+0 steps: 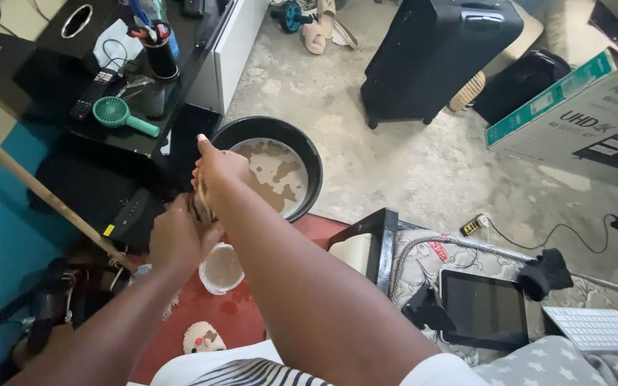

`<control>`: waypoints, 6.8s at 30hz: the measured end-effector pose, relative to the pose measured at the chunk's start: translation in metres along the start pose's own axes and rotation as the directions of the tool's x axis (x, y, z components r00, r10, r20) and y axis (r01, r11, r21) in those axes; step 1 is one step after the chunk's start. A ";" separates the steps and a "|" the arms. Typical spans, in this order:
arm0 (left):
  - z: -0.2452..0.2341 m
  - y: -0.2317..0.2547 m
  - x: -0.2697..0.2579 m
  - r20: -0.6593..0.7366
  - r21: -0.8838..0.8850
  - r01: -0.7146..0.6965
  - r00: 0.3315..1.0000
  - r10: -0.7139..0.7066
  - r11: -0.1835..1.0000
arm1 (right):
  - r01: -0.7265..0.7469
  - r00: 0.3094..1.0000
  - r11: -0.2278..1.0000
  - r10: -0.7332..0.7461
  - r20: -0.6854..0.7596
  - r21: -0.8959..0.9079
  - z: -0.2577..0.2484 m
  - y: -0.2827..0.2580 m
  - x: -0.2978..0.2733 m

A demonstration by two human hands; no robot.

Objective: Cleaning a chair and a desk by wringing out a wet cloth in a bucket and wiping the surfaces.

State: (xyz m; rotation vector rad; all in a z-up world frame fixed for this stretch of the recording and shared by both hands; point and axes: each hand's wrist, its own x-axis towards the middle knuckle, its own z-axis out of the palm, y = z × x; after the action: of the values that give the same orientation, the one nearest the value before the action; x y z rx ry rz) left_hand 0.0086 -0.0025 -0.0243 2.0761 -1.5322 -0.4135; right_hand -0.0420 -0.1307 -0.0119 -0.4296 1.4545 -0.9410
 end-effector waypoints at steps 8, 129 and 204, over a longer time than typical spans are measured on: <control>-0.042 0.015 0.020 0.746 -0.573 0.763 0.637 -0.196 0.299 | -0.330 0.652 0.944 0.224 0.724 0.005 -0.050 -0.044 -0.007; -0.092 0.041 -0.018 0.823 -0.516 0.855 0.476 0.310 0.058 | -0.282 0.148 0.956 -0.042 0.988 0.083 -0.039 -0.053 -0.054; -0.031 0.024 -0.025 0.599 -0.554 0.705 0.707 -0.376 0.443 | 0.007 0.783 1.000 -0.013 0.621 0.012 -0.120 0.007 -0.014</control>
State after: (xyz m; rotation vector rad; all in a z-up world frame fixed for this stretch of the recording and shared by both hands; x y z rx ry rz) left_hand -0.0015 0.0232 0.0133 1.7443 -0.5260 -1.5343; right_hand -0.1518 -0.0818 -0.0225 -0.6701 0.8361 -0.7123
